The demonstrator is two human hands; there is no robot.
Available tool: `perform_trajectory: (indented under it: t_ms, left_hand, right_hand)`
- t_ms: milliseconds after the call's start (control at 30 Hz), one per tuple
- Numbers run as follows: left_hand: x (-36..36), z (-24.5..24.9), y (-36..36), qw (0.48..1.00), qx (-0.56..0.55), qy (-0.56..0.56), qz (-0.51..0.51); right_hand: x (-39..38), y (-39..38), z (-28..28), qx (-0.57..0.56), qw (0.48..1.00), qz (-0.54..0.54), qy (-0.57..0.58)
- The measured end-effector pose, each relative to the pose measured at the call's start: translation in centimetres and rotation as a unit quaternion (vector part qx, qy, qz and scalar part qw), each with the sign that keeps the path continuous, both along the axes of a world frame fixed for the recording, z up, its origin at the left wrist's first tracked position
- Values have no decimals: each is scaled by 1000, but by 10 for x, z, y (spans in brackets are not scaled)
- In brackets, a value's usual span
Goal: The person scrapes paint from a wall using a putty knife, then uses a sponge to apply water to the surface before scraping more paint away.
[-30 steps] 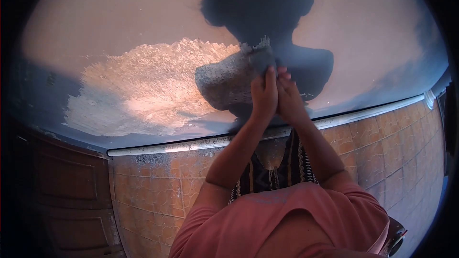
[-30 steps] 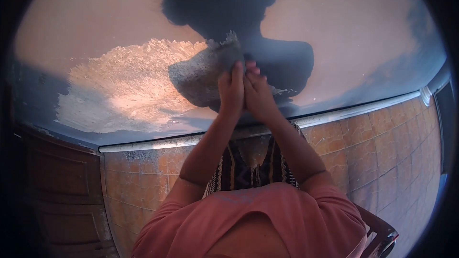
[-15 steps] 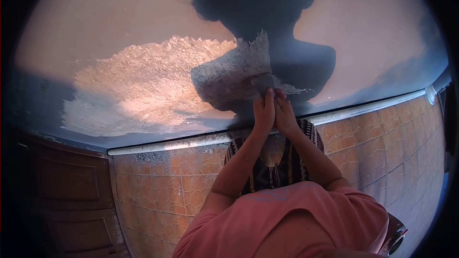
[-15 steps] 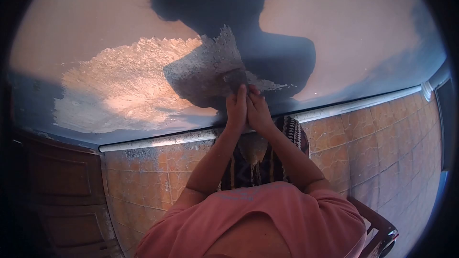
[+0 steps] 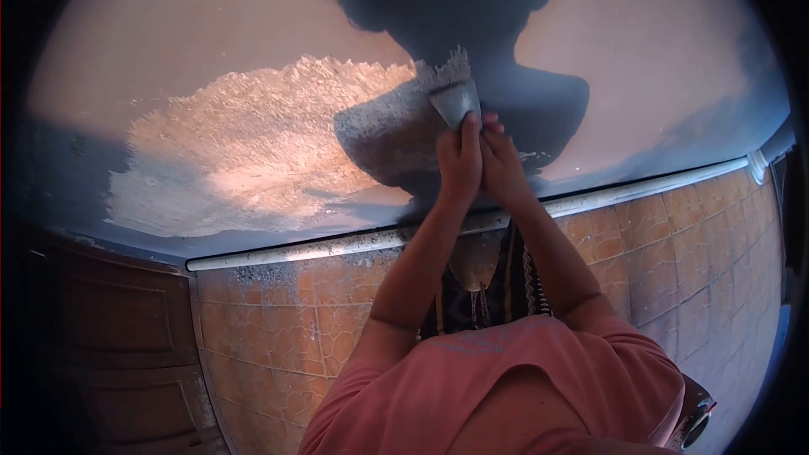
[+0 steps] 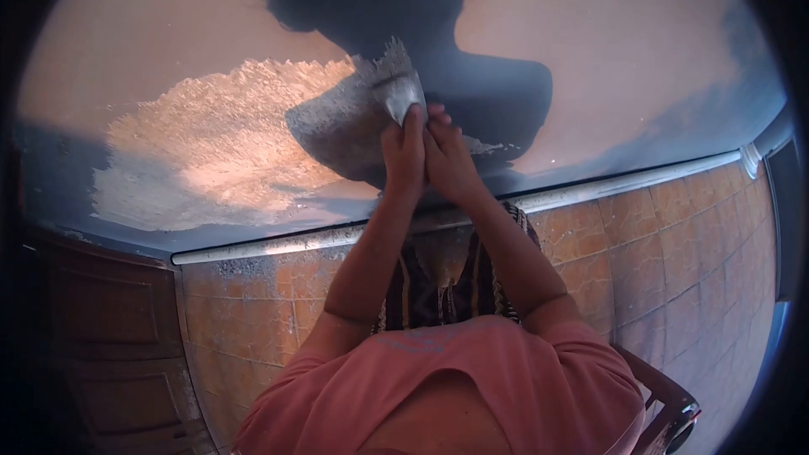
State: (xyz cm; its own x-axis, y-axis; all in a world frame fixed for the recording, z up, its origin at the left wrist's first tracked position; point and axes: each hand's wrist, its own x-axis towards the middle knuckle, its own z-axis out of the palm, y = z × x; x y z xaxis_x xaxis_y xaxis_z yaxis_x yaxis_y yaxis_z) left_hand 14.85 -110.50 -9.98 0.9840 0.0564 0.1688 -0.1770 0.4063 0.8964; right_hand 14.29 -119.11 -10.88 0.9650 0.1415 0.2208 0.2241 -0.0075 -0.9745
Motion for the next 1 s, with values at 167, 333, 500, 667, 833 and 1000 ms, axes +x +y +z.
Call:
perform_trajectory:
  t_ms: [167, 333, 500, 667, 833, 1000]
  left_hand:
    - [-14, -37, -4, 999, 17, 26, 18]
    - [0, -13, -4, 1000, 16, 19, 5]
    - [-7, -34, -6, 999, 19, 28, 33]
    - [-12, -3, -6, 999, 17, 29, 26]
    - [-12, -23, -6, 999, 36, 25, 31]
    - [-5, 4, -5, 1000, 3, 18, 5]
  right_hand:
    - [-12, 6, -46, 7, 997, -62, -42]
    - [-3, -6, -5, -6, 999, 5, 33]
    - [-10, 4, -34, -35, 990, -79, -107]
    - [-12, -1, -4, 33, 999, -8, 23]
    - [-12, -4, -24, 9, 1000, 3, 30]
    - [-14, 0, 11, 23, 999, -30, 6]
